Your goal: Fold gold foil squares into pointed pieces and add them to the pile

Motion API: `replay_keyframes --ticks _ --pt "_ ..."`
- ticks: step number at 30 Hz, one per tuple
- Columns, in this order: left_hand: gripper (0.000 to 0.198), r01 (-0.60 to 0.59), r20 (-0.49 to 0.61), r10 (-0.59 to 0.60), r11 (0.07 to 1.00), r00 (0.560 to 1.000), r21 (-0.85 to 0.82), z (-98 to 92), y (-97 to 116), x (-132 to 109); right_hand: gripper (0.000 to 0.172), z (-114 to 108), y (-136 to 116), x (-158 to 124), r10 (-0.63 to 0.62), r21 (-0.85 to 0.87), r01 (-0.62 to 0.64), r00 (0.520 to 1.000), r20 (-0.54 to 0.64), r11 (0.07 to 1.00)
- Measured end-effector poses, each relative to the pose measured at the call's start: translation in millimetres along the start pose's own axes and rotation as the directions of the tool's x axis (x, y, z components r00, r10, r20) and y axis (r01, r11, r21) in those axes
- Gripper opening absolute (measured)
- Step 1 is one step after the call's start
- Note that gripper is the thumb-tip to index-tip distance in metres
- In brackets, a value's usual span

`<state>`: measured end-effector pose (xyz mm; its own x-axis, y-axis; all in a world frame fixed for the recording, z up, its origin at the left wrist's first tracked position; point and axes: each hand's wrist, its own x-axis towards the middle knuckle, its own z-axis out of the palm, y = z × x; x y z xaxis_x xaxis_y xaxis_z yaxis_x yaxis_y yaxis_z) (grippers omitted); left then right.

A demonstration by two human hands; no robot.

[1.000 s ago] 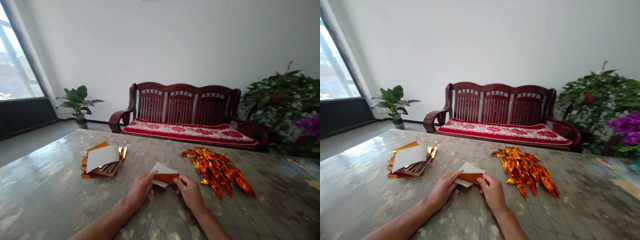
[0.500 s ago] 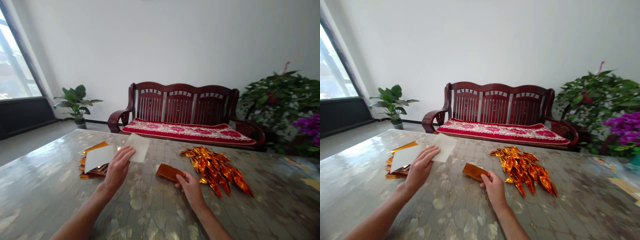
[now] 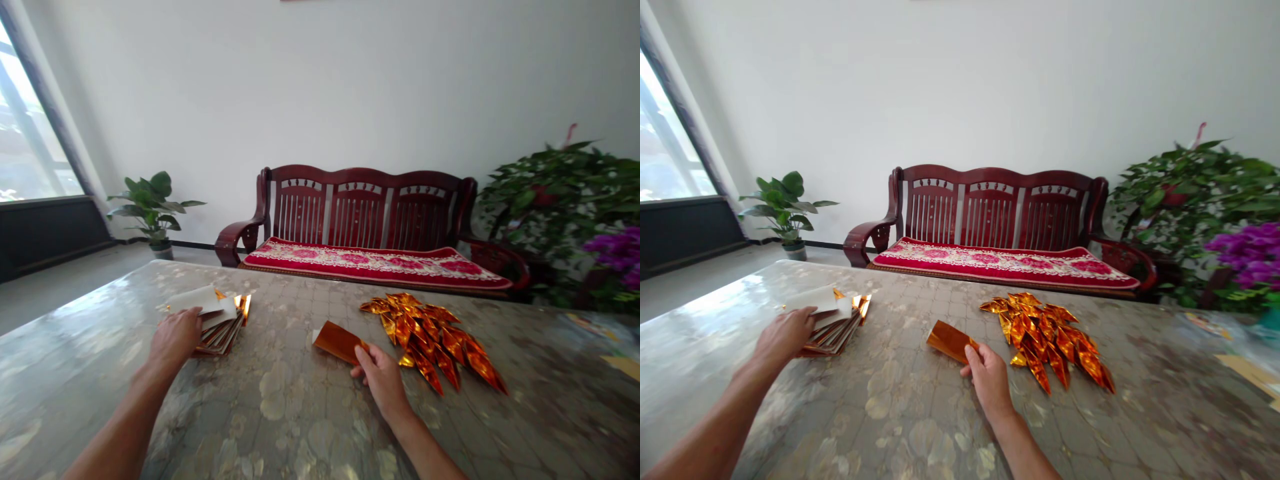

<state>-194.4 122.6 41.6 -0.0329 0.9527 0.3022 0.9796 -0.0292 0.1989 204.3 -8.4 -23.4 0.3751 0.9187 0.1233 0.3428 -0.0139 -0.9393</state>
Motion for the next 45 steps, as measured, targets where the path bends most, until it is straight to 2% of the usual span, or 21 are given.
replay_keyframes --ticks 4,6,8,10,11,12,14,16,18,21,23,25,27,29,31,33,35,37,40,42,45 --pt "0.047 0.051 0.166 -0.06 0.997 0.984 0.06 -3.6 4.1 1.1 0.043 0.4 -0.6 0.4 0.005 0.071 -0.005 1.0 0.0 0.997" --pt "0.049 0.063 0.174 -0.08 0.993 0.981 0.104 -6.7 8.2 -1.0 0.041 0.4 -2.1 0.9 0.003 0.136 -0.002 1.0 -0.003 0.991" --pt "0.051 0.047 0.078 -0.06 0.987 0.995 0.153 -7.7 15.8 -4.8 0.038 -0.4 -4.7 1.0 -0.005 0.205 0.005 1.0 -0.002 0.979" --pt "0.054 -0.034 -0.077 0.047 0.986 0.996 0.166 -5.5 28.5 -10.3 0.034 -2.0 -7.3 0.4 -0.019 0.268 0.017 1.0 0.005 0.963" --pt "0.052 -0.12 -0.093 0.132 0.985 0.987 0.123 -3.0 36.8 -14.0 0.033 -3.1 -8.2 0.0 -0.024 0.298 0.02 1.0 0.012 0.955" --pt "0.048 -0.243 -0.074 0.245 0.969 0.967 0.041 0.3 46.2 -18.4 0.031 -4.3 -8.7 -0.3 -0.028 0.327 0.021 0.999 0.019 0.945" --pt "0.05 -0.496 -0.013 0.503 0.849 0.864 -0.182 8.7 67.1 -29.6 0.028 -6.6 -8.1 -0.5 -0.038 0.382 0.021 0.999 0.035 0.924" --pt "0.064 -0.602 0.001 0.645 0.714 0.764 -0.357 18.5 88.3 -42.9 0.022 -8.2 -5.6 0.0 -0.056 0.434 0.035 0.998 0.037 0.9" --pt "0.074 -0.631 -0.002 0.714 0.617 0.7 -0.471 28.0 107.2 -55.9 0.017 -9.0 -3.3 0.4 -0.079 0.486 0.054 0.996 0.031 0.872" --pt "0.077 -0.641 -0.048 0.754 0.522 0.656 -0.562 38.9 128.5 -70.1 0.011 -9.1 -4.9 -1.7 -0.077 0.544 0.037 0.996 0.052 0.839" --pt "0.067 -0.66 -0.055 0.799 0.454 0.599 -0.599 43.7 137.9 -75.7 0.009 -8.5 -10.3 -5.1 -0.054 0.56 -0.005 0.995 0.088 0.829" --pt "0.048 -0.649 -0.043 0.82 0.418 0.571 -0.635 47.4 143.8 -79.3 0.009 -7.0 -16.9 -8.9 -0.038 0.56 -0.04 0.991 0.128 0.828" --pt "0.035 -0.621 -0.037 0.817 0.407 0.575 -0.669 50.3 146.5 -81.6 0.011 -4.2 -21.6 -11.1 -0.037 0.542 -0.051 0.988 0.15 0.839" --pt "0.031 -0.594 -0.039 0.784 0.436 0.619 -0.676 51.6 146.5 -82.7 0.014 -0.8 -21.8 -10.4 -0.024 0.527 -0.052 0.99 0.136 0.848" --pt "0.031 -0.603 -0.049 0.736 0.513 0.675 -0.61 50.2 145.0 -82.8 0.023 1.4 -17.7 -7.1 0.01 0.518 -0.052 0.996 0.085 0.854" --pt "0.033 -0.649 -0.056 0.707 0.611 0.705 -0.453 46.4 143.2 -82.5 0.033 0.5 -12.0 -3.7 0.026 0.473 -0.02 1.0 -0.008 0.881" --pt "0.034 -0.69 -0.041 0.706 0.676 0.707 -0.259 42.3 142.7 -83.0 0.037 -3.2 -8.7 -3.5 -0.046 0.333 0.086 0.991 -0.128 0.939" --pt "0.031 -0.711 -0.027 0.713 0.694 0.701 -0.114 40.2 144.3 -85.4 0.034 -7.2 -11.1 -8.6 -0.234 0.114 0.256 0.956 -0.177 0.96" --pt "0.019 -0.745 -0.061 0.743 0.667 0.666 -0.014 41.6 149.7 -92.6 0.027 -6.1 -24.7 -25.2 -0.536 -0.16 0.538 0.842 0.06 0.828" --pt "0.01 -0.77 -0.108 0.766 0.638 0.634 0.003 42.9 153.4 -97.9 0.035 1.4 -35.5 -37.6 -0.589 -0.264 0.631 0.775 0.228 0.729" --pt "0.011 -0.801 -0.181 0.785 0.598 0.592 -0.026 41.0 156.0 -102.9 0.051 15.1 -44.1 -48.7 -0.581 -0.366 0.654 0.756 0.3 0.662"
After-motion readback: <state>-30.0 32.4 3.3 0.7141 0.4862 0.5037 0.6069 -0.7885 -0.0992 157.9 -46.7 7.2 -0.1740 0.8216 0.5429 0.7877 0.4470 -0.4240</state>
